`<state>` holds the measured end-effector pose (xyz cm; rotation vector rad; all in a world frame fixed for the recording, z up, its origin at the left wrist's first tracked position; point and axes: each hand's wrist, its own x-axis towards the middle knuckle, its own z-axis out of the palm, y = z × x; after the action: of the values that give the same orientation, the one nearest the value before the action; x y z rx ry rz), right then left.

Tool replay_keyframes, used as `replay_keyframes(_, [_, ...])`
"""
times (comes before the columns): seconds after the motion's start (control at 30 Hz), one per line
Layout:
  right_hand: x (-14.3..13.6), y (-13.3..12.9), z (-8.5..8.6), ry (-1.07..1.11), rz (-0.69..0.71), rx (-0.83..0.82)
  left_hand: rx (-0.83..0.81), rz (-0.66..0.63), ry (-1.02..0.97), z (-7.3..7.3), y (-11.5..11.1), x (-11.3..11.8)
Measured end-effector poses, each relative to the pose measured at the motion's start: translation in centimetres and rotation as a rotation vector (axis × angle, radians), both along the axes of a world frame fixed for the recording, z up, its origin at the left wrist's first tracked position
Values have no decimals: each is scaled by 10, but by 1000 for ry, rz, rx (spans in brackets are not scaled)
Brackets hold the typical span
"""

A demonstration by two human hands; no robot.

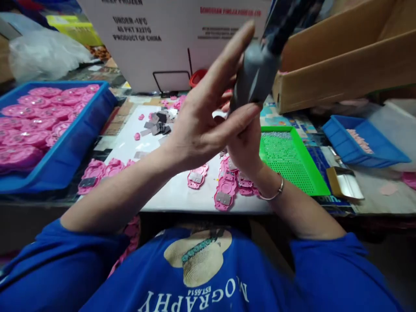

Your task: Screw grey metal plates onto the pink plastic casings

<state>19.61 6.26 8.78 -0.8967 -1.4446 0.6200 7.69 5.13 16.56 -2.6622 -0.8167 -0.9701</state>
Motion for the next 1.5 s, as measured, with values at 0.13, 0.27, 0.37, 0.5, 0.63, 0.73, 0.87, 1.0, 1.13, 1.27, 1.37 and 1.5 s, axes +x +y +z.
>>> replay_keyframes(0.13, [-11, 4, 7, 237, 46, 91, -180, 46, -287, -52, -6, -40])
replay_keyframes(0.27, [-23, 9, 9, 269, 168, 69, -347, 27, -160, -133, -25, -74])
replay_keyframes(0.37, [-32, 13, -3, 261, 205, 60, -427, 26, 66, -169, -39, -79])
replay_keyframes(0.5, [-42, 17, -17, 270, 207, 81, -433, 54, 76, -176, -46, -74])
replay_keyframes(0.63, [-47, 22, -21, 282, 231, 101, -439, 58, 80, -173, -45, -73])
replay_keyframes(0.73, [-49, 24, -24, 229, 186, 49, -442, 56, 79, -174, -45, -74])
replay_keyframes(0.87, [-49, 24, -31, 190, 144, 18, -451, 60, 77, -174, -46, -73])
replay_keyframes(1.0, [-49, 25, -34, 214, 161, 1, -450, 63, 73, -174, -46, -73])
replay_keyframes(1.13, [-51, 25, -35, 244, 172, 27, -423, 63, 87, -174, -46, -74])
replay_keyframes(1.27, [-53, 22, -32, 178, 115, 26, -402, 66, 94, -174, -46, -73])
replay_keyframes(1.37, [-53, 19, -28, 112, 131, -12, -407, 50, 91, -174, -45, -73])
replay_keyframes(1.5, [-50, 25, -31, 121, 212, -23, -439, 40, 89, -174, -44, -73])
